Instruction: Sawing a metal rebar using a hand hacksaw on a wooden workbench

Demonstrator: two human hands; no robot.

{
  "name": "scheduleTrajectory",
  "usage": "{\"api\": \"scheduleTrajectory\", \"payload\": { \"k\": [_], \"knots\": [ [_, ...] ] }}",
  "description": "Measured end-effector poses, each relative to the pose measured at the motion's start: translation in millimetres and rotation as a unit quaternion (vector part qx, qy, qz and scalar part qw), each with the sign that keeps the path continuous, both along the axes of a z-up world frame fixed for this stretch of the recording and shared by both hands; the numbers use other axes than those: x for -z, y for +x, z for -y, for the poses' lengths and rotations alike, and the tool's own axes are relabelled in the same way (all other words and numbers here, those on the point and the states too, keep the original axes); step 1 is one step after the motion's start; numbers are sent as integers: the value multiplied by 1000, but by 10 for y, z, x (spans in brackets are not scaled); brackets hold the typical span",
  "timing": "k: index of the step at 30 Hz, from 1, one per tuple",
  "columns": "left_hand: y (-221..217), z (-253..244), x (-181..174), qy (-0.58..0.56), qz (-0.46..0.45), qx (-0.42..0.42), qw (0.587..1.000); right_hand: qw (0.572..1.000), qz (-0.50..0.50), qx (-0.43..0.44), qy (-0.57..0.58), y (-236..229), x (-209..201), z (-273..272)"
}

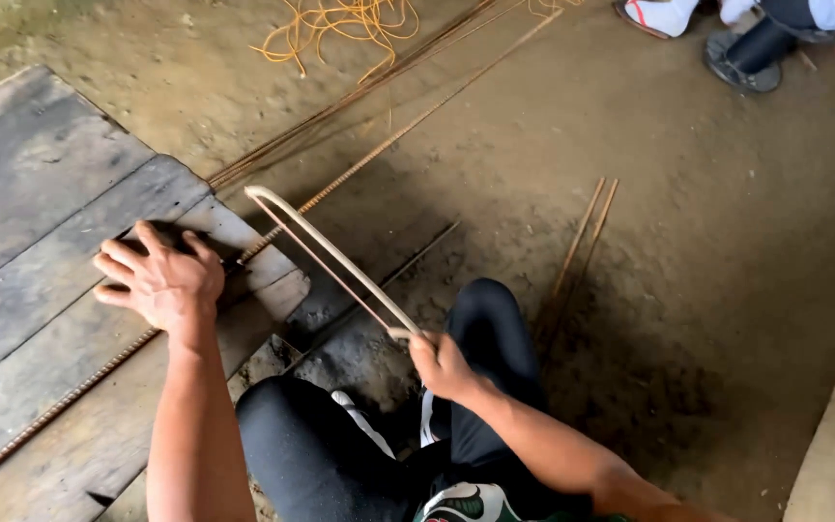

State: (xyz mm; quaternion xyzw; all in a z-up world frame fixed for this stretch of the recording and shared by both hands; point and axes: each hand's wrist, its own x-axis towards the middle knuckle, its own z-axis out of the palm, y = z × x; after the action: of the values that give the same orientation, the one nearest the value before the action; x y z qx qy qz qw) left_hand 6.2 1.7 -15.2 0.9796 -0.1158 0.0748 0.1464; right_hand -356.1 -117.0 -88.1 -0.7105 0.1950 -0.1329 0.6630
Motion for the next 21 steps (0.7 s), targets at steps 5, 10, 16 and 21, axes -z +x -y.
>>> {"api": "scheduleTrajectory", "payload": {
  "k": [5, 10, 16, 21],
  "knots": [
    [2, -4, 37, -18, -11, -6, 1000, 992, 2, 17, -121, 232, 32, 51],
    [-48, -17, 2, -29, 27, -1, 999, 980, 53, 58, -180, 1684, -371, 281],
    [-41, -27, 30, -13, 33, 2, 999, 993, 60, 20, -103, 1285, -472, 196],
    [-23, -13, 39, -31, 3, 5, 1000, 998, 37, 36, -30, 15, 16, -27]
  ]
}}
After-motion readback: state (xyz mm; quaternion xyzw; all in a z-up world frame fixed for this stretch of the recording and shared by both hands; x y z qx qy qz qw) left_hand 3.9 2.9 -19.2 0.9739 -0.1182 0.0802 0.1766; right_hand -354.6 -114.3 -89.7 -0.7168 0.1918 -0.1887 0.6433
